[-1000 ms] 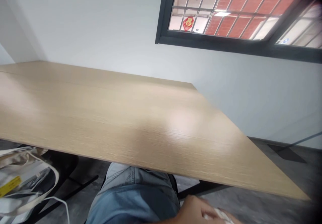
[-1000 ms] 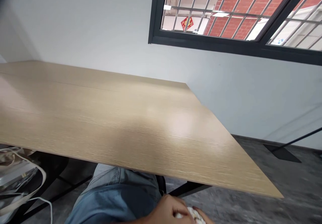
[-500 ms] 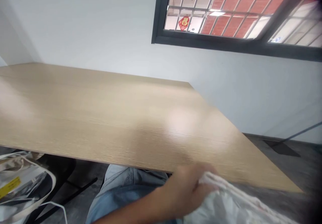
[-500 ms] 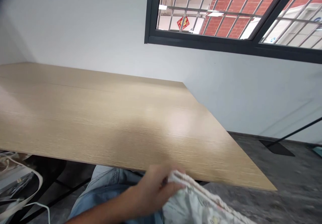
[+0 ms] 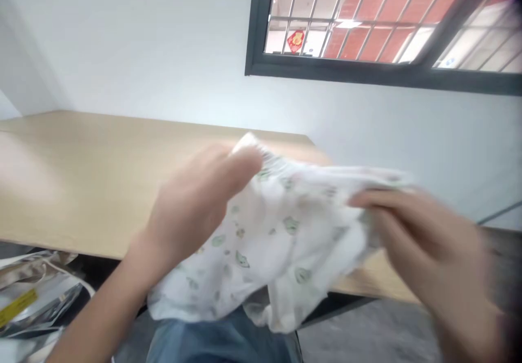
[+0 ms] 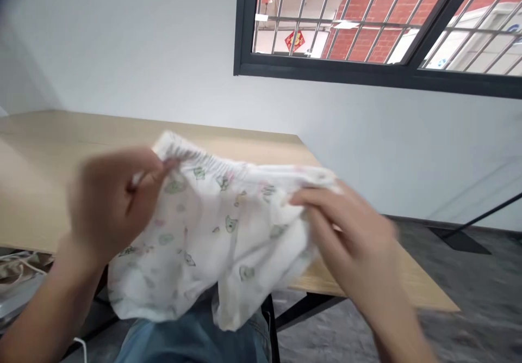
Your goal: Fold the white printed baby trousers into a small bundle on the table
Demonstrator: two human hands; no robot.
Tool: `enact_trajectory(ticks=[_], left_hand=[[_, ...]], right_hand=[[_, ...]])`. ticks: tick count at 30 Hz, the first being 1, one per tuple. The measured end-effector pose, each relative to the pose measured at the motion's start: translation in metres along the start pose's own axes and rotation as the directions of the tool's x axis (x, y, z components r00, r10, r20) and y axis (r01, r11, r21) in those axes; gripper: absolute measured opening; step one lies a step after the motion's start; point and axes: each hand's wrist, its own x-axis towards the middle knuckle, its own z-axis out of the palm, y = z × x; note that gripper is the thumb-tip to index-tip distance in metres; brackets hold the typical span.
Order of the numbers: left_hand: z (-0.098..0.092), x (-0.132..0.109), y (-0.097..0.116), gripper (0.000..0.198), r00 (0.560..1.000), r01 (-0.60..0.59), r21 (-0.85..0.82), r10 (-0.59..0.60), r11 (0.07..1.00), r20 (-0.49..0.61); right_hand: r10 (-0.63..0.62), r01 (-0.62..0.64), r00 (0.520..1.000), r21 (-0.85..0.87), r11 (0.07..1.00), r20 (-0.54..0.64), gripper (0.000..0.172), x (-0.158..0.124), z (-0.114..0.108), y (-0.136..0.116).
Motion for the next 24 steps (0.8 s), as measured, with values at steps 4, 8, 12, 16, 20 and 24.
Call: enact_trajectory(ticks=[4, 8, 12, 16, 20, 24], left_hand=[[0.030, -0.020, -0.041, 0.030, 0.869, -0.105, 0.221, -0.019, 0.970, 0.494], [0.069, -0.031, -0.071, 0.036, 0.717, -0.187, 0.300, -0.079, 0.936, 0.693], [0.108, -0.028, -0.085, 0.036, 0.734, -0.152, 0.380, -0.154, 0.912, 0.662], [0.149, -0.007, -0.090, 0.030, 0.766, -0.077, 0.487, -0.261, 0.870, 0.588], [0.178, 0.023, -0.096, 0.033, 0.765, -0.035, 0.501, -0.300, 0.865, 0.570], [0.187, 0.041, -0.105, 0.034, 0.756, -0.014, 0.465, -0.295, 0.885, 0.584]], right_hand=[[-0.256, 0.255, 0.966, 0.007, 0.967, 0.024, 0.034, 0.049, 0.050, -0.015], [-0.175, 0.271, 0.931, -0.286, 0.919, 0.321, 0.030, 0.073, 0.109, -0.015], [-0.100, 0.232, 0.954, -0.486, 0.842, 0.282, 0.032, 0.089, 0.135, -0.014], [-0.005, 0.122, 0.971, -0.477, 0.870, 0.240, 0.035, 0.125, 0.146, -0.003], [0.085, 0.012, 0.976, -0.438, 0.899, 0.202, 0.039, 0.162, 0.156, 0.016], [0.154, -0.072, 0.970, -0.389, 0.919, 0.185, 0.040, 0.178, 0.161, 0.030]])
